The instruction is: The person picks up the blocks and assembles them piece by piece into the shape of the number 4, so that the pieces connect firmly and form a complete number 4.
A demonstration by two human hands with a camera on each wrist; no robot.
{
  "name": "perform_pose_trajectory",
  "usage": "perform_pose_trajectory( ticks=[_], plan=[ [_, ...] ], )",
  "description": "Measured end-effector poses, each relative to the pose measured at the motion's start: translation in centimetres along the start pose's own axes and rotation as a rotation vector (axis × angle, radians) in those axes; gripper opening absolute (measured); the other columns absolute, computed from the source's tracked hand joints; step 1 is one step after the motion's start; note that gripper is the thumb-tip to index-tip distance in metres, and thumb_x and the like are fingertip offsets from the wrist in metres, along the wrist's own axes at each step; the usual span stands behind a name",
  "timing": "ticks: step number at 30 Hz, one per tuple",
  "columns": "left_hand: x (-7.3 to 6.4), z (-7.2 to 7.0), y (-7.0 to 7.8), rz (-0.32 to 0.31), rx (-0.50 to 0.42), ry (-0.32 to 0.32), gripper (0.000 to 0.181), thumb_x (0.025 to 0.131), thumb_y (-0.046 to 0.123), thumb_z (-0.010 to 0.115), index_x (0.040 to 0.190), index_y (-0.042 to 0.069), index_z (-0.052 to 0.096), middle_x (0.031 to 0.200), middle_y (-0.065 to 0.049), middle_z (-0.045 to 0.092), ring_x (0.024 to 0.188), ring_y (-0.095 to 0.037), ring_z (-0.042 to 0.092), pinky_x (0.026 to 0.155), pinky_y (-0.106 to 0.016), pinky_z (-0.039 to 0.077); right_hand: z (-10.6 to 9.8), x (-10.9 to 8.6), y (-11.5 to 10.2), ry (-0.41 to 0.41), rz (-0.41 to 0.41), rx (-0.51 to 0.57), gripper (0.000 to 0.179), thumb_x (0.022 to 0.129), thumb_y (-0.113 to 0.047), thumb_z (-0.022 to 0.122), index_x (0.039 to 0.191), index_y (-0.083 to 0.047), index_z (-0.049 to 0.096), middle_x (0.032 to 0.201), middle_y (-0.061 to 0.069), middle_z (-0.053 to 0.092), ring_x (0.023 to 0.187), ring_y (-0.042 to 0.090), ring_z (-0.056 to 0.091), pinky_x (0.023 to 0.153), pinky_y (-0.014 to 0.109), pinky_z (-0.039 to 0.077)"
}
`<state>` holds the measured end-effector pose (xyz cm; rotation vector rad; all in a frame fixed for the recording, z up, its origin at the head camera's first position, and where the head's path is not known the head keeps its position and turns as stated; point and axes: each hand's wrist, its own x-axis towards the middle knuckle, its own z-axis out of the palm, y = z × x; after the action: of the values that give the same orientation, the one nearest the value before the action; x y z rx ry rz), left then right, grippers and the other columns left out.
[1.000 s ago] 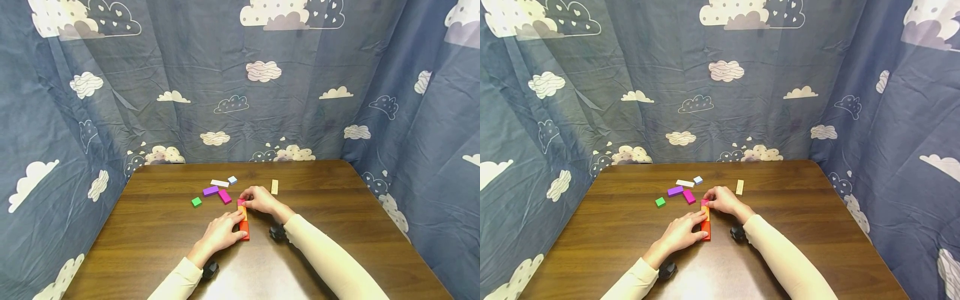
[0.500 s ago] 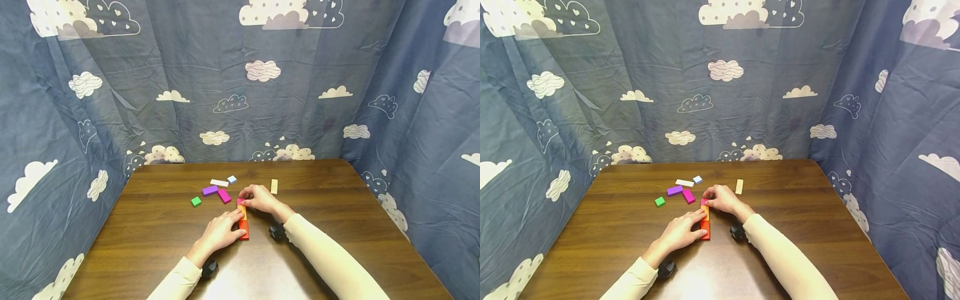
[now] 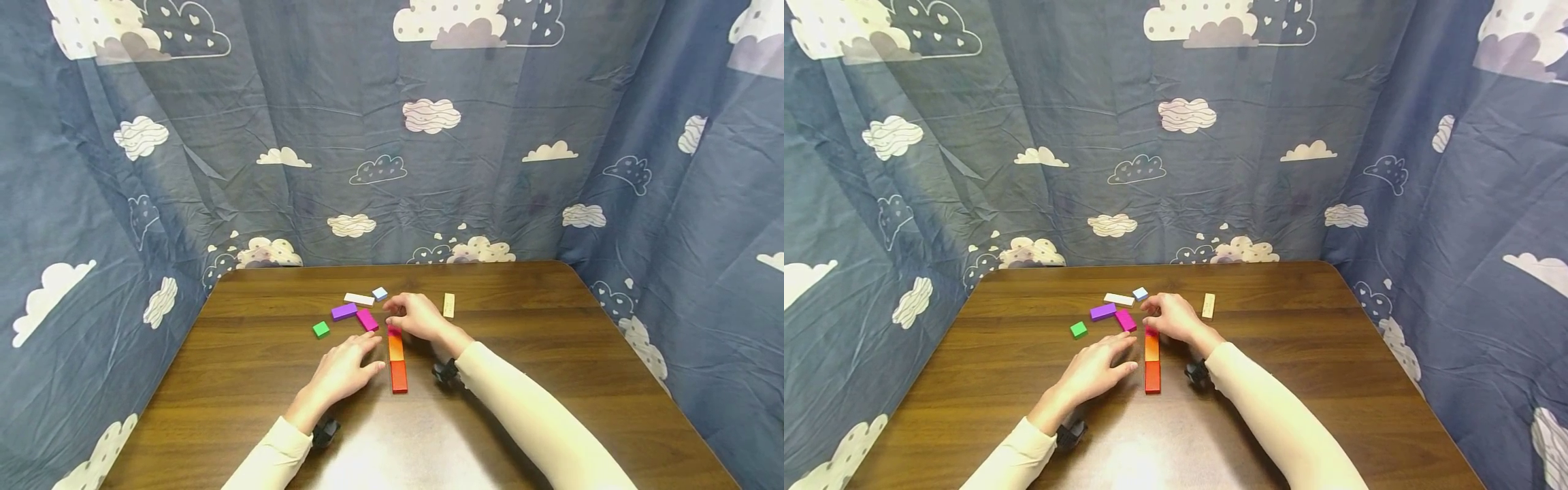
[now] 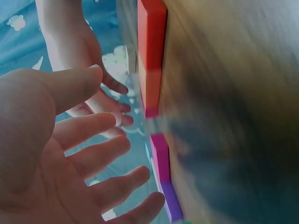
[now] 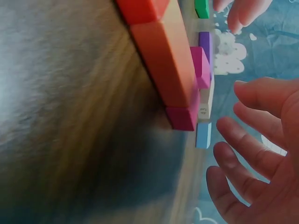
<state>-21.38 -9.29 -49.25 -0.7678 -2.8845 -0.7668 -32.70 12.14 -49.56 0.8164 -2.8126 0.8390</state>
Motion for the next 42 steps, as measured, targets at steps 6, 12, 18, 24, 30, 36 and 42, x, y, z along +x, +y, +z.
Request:
perform_pose_trajectory(
  ticks=[6,12,18,24,30,36,42],
  plan=[
    [-0.3,-1.2,-2.0,-0.070,0.064,0.034,0.054,0.093,0.038,0.070,0.140,0.013,0.060,0.147,-0.015,0.052,0.135,-0.040,0.047,0.099,-0.061,0.044,0.2,1.3,-0.9,-0.024,-0.006,-0.037,0.030,0.084,-0.027,0.081,0.111,-0.016,0.076,0.085,-0.010,0.068,0.082,0.011,0.064,0.075,0.035,0.050],
    [-0.8,-1.9,-3.9,-0.136,0.111,0.055,0.058,0.092,0.037,0.071,0.141,0.008,0.058,0.147,-0.021,0.049,0.137,-0.041,0.044,0.098,-0.063,0.044,0.8,2.3,-1.4,-0.084,0.017,-0.087,0.036,0.083,-0.033,0.083,0.115,-0.017,0.075,0.088,-0.008,0.073,0.087,0.012,0.066,0.079,0.036,0.052],
    [-1.1,-2.2,-5.3,-0.187,0.106,0.033,0.064,0.094,0.036,0.070,0.145,0.001,0.052,0.150,-0.024,0.045,0.142,-0.041,0.037,0.104,-0.062,0.039,1.4,2.7,-2.0,-0.123,0.026,-0.158,0.045,0.081,-0.040,0.083,0.120,-0.019,0.074,0.094,-0.004,0.075,0.088,0.011,0.066,0.077,0.036,0.052],
    [-1.0,-2.3,-6.2,-0.233,0.085,-0.006,0.073,0.094,0.037,0.069,0.148,-0.003,0.044,0.154,-0.026,0.039,0.143,-0.046,0.031,0.107,-0.063,0.034,2.0,2.7,-2.6,-0.106,0.010,-0.229,0.051,0.077,-0.050,0.083,0.117,-0.020,0.076,0.084,-0.008,0.071,0.078,0.011,0.062,0.068,0.038,0.047],
    [-1.1,-2.3,-7.0,-0.261,0.113,-0.068,0.077,0.096,0.038,0.067,0.151,-0.007,0.036,0.157,-0.027,0.032,0.145,-0.044,0.027,0.112,-0.059,0.029,2.6,2.6,-3.2,-0.080,0.024,-0.287,0.050,0.072,-0.058,0.083,0.109,-0.024,0.078,0.075,-0.015,0.065,0.078,0.014,0.060,0.070,0.041,0.041],
    [-1.1,-2.6,-7.0,-0.257,0.152,-0.082,0.073,0.097,0.038,0.065,0.150,-0.006,0.039,0.156,-0.026,0.034,0.145,-0.043,0.029,0.112,-0.061,0.027,2.7,2.7,-4.0,-0.078,0.046,-0.288,0.047,0.072,-0.056,0.085,0.107,-0.025,0.079,0.068,-0.017,0.059,0.080,0.017,0.058,0.073,0.041,0.038],
    [-1.0,-2.7,-6.8,-0.237,0.172,-0.090,0.071,0.097,0.036,0.065,0.149,-0.006,0.041,0.156,-0.026,0.035,0.144,-0.044,0.032,0.113,-0.058,0.029,3.1,2.6,-3.8,-0.055,0.083,-0.287,0.048,0.072,-0.048,0.087,0.112,-0.022,0.077,0.079,-0.012,0.069,0.086,0.019,0.061,0.076,0.042,0.038]
  ],
)
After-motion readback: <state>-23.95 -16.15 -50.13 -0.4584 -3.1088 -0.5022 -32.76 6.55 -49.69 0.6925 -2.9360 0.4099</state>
